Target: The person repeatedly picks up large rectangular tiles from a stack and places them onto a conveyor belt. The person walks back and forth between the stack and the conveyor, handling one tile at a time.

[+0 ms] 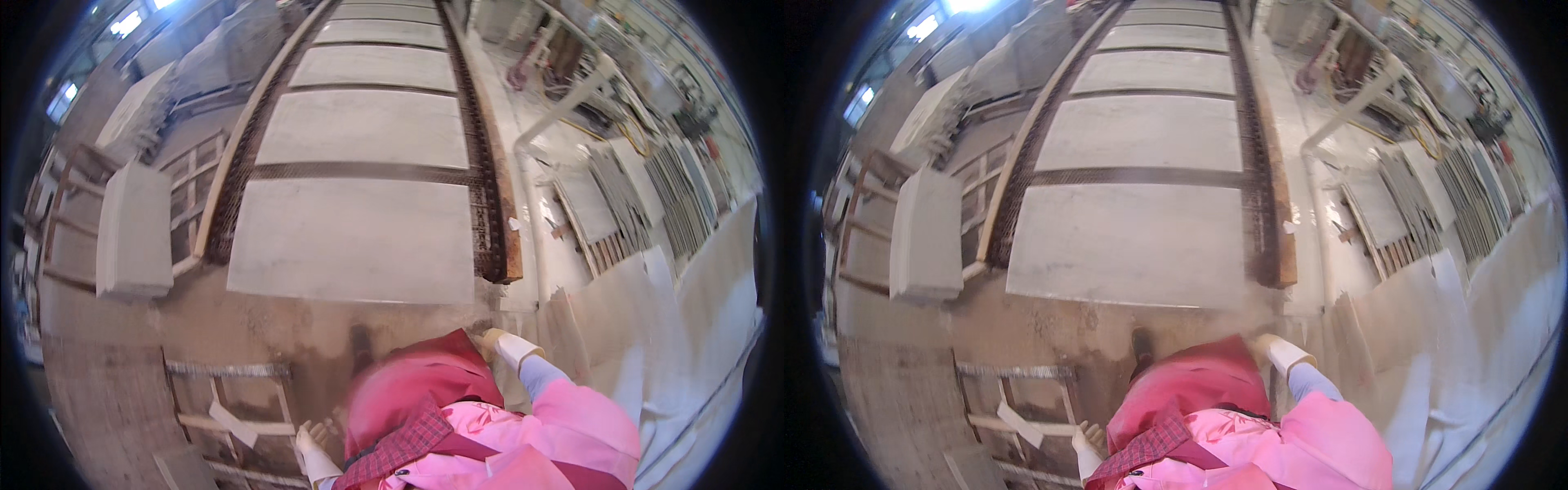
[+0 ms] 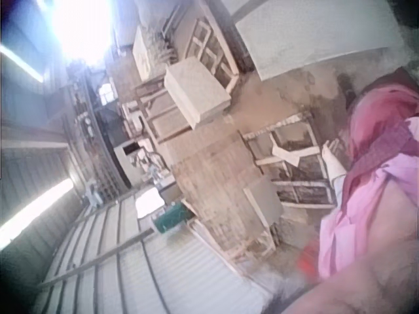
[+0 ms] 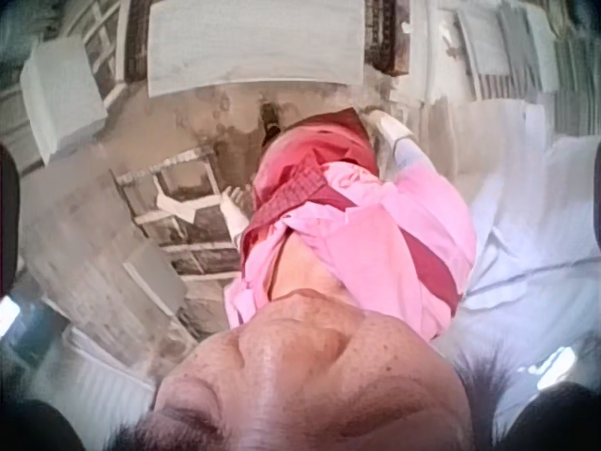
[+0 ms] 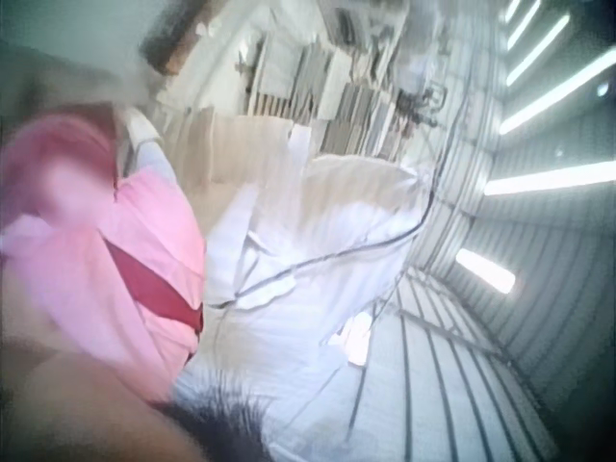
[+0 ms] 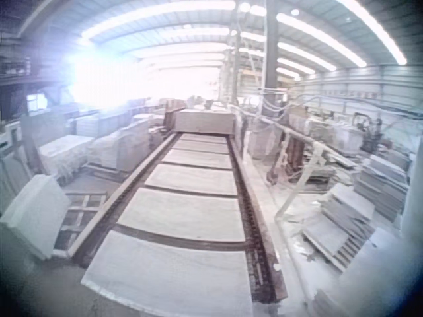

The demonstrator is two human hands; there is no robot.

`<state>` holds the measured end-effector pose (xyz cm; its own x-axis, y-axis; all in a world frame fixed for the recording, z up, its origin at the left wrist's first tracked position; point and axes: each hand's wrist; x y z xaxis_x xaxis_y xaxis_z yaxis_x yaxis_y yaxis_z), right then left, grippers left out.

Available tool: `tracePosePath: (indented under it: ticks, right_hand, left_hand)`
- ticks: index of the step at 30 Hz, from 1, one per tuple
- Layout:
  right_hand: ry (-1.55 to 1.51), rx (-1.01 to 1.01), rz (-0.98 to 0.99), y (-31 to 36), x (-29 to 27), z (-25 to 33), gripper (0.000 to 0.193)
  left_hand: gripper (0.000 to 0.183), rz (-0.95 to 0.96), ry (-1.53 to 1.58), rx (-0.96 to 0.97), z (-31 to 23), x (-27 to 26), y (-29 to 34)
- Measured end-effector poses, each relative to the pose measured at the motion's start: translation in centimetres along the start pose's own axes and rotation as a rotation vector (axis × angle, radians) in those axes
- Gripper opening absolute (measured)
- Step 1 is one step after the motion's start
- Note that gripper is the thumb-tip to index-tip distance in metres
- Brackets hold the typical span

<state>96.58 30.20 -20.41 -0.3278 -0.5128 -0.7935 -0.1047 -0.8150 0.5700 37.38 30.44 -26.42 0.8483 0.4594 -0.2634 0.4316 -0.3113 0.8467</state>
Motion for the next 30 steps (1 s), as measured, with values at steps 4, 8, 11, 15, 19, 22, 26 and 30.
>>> tracePosePath:
  ticks: [4,8,11,15,19,22,26,30]
  right_hand:
    - [-0.450,0.312,0.222,-0.7,1.2,-2.0,0.050]
    - [-0.597,0.385,0.278,-2.9,1.2,-3.4,0.046]
    - [-0.608,0.467,0.295,-5.7,0.6,-3.0,0.043]
    - [-0.402,0.251,0.116,-8.9,-0.3,-0.3,0.041]
    - [-0.443,0.244,0.190,-10.7,-1.6,5.1,0.044]
    - [-0.430,0.177,0.236,-10.5,-0.3,9.0,0.043]
    - [-0.326,0.074,0.256,-9.5,3.0,14.6,0.047]
    - [-0.013,-0.245,0.187,-6.1,5.4,22.2,0.048]
  left_hand:
    - [0.054,-0.088,0.064,-0.155,7.5,-3.8,2.8]
    - [0.048,-0.224,0.186,-0.112,13.0,-6.6,5.0]
    - [0.044,-0.261,0.258,-0.058,15.4,-7.1,7.5]
    - [0.037,-0.309,0.310,-0.100,17.1,-7.1,9.8]
    - [0.033,-0.325,0.439,-0.043,20.9,-7.9,11.0]
    - [0.033,-0.373,0.463,-0.025,25.9,-9.5,11.5]
    - [0.032,-0.477,0.624,-0.012,33.9,-12.6,11.9]
    - [0.034,-0.640,0.821,-0.220,43.8,-14.4,13.8]
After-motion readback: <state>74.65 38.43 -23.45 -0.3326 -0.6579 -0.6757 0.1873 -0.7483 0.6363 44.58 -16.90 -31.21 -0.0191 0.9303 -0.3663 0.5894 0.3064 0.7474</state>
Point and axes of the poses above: each hand's wrist, its own y-axis away from the middle knuckle, its own x-axis out of the palm, z = x × y, and after that the axes turned 9 degrees about -z, right-handed
